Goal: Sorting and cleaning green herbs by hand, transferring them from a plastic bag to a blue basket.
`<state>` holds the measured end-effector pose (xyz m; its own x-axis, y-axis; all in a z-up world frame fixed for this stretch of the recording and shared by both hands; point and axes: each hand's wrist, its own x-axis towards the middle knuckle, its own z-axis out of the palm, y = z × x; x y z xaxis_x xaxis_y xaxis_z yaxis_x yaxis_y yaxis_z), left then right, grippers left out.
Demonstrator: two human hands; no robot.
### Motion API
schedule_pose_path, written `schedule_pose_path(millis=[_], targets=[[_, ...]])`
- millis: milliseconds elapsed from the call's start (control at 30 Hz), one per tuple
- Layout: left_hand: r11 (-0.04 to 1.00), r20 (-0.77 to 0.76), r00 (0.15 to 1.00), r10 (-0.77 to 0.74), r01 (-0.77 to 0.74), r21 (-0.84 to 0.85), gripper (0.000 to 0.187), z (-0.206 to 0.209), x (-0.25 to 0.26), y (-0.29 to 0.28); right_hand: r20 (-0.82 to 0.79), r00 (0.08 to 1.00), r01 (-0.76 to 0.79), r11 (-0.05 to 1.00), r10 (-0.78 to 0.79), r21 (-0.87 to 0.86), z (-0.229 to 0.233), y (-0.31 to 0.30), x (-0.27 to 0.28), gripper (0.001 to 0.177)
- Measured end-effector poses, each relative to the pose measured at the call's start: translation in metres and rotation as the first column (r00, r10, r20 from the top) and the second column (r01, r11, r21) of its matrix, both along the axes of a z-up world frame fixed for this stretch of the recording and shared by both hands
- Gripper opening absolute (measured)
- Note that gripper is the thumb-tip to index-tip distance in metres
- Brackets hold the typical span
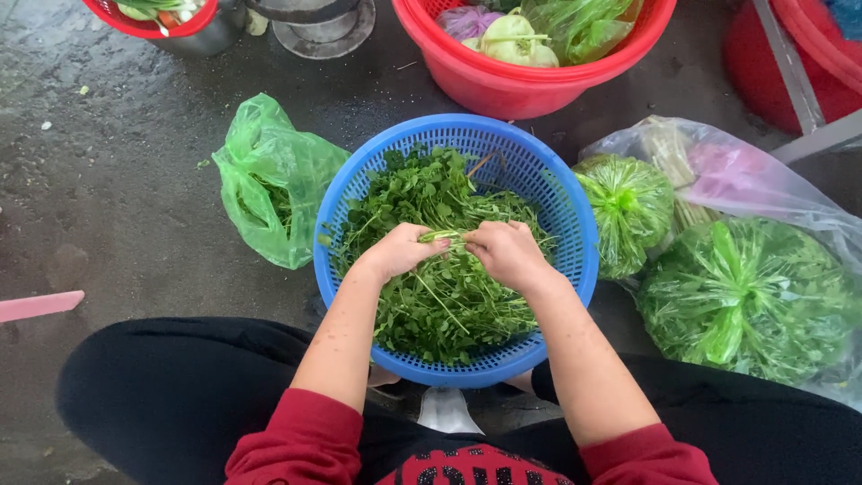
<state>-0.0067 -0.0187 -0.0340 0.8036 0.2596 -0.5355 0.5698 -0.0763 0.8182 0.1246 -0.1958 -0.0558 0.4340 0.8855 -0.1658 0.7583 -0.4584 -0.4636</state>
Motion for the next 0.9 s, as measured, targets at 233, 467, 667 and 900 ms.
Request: schedule_pose_path(millis=[233, 467, 667, 900], targets=[[1.0, 0.081, 0.997, 0.016, -0.017, 0.009, 0.023, 0.009, 0.005, -0.014, 0.088, 0.955, 0.274, 0.957, -0.282, 0.091, -0.04, 0.011, -0.007, 0.021], [0.993, 0.162, 0.981, 0.109, -0.116, 0.031, 0.025, 0.004, 0.007, -0.009, -0.829, 0.269, 0.886, 0.464, -0.49, 0.013, 0.008, -0.002, -0.004, 0.017], [0.9, 0.168, 0.945, 0.282, -0.321, 0.295, 0.037, 0.004, 0.015, -0.011, -0.674, 0.695, 0.331, 0.944, -0.252, -0.012, 0.065, 0.008, -0.033, 0.022], [0.935, 0.141, 0.968, 0.209, -0.24, 0.262, 0.047, 0.034, 0.007, -0.016, -0.666, 0.662, 0.536, 0.839, -0.345, 0.098, 0.063, 0.019, -0.038, 0.017]])
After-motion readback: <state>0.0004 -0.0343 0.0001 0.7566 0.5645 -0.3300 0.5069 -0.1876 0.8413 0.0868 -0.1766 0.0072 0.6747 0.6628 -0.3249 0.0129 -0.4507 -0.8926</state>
